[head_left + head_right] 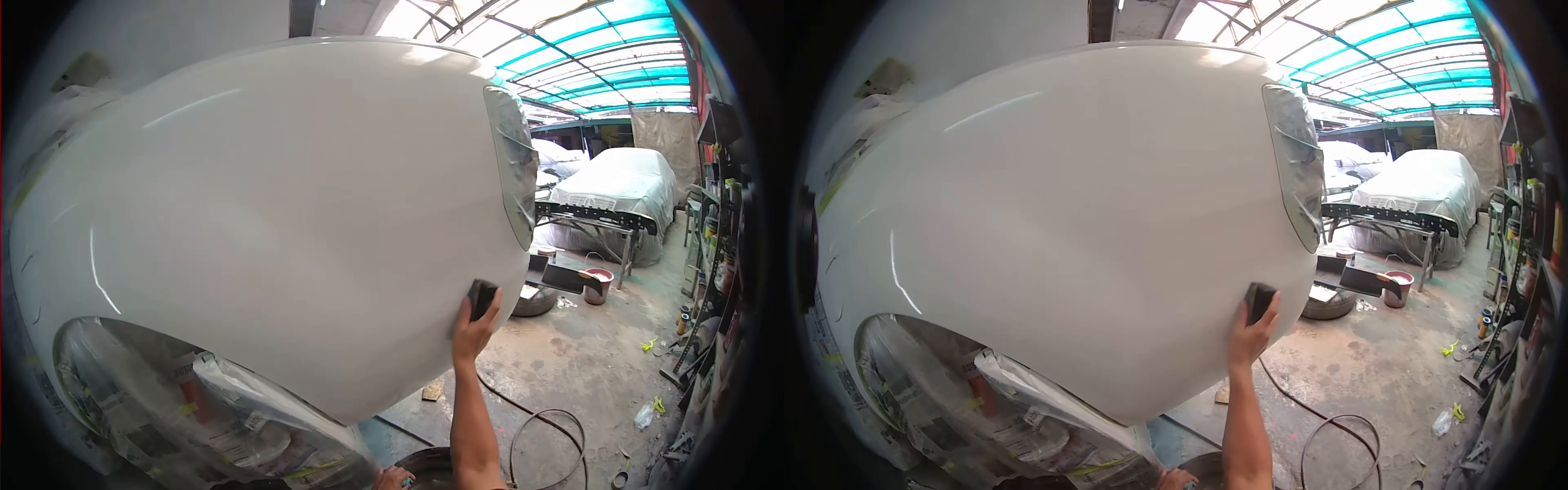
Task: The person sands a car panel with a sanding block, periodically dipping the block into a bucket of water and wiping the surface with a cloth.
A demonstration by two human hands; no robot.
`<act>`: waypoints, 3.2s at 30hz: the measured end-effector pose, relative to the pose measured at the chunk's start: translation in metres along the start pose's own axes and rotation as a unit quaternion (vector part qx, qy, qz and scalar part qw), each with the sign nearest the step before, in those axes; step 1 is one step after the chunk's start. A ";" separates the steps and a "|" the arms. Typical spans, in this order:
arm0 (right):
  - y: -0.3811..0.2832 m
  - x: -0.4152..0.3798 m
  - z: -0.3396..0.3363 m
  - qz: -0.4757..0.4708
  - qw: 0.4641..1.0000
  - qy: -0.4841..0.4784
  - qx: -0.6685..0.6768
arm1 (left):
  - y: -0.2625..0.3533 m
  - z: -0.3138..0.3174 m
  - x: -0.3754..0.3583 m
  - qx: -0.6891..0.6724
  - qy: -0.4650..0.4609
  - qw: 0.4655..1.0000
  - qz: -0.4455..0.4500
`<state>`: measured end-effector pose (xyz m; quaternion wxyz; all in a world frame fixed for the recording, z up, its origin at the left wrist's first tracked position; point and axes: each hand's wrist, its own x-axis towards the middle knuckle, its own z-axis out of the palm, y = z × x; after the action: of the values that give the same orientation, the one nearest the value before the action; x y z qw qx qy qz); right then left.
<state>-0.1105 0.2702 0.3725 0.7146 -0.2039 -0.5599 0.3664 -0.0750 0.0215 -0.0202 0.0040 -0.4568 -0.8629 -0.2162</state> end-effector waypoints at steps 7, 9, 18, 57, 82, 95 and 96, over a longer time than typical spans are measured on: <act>-0.028 -0.188 -0.008 -0.194 0.974 -0.120 0.001 | -0.009 -0.003 0.000 0.006 0.006 1.000 0.001; -0.018 -0.190 -0.009 -0.199 0.969 -0.148 0.014 | -0.009 0.000 0.001 0.008 0.007 1.000 0.002; -0.044 -0.059 -0.005 0.054 0.996 -0.073 0.007 | -0.012 0.004 -0.008 -0.019 0.012 0.999 0.025; -0.004 -0.064 0.014 -0.030 0.993 -0.031 -0.110 | 0.012 0.007 -0.018 -0.048 0.077 0.995 0.034; -0.033 -0.054 0.015 0.016 0.998 -0.055 -0.020 | 0.021 -0.031 -0.019 -0.061 0.006 0.998 0.001; -0.046 -0.075 0.018 -0.035 0.997 -0.070 -0.019 | 0.021 -0.036 -0.015 -0.052 0.030 0.998 -0.008; -0.051 -0.084 0.020 -0.026 0.997 -0.066 -0.032 | 0.021 -0.034 -0.017 -0.054 0.024 0.998 -0.015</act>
<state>-0.1230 0.1719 0.3592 0.6785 -0.1871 -0.6222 0.3426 -0.0550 0.0056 0.0152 -0.0030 -0.4377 -0.8564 -0.2740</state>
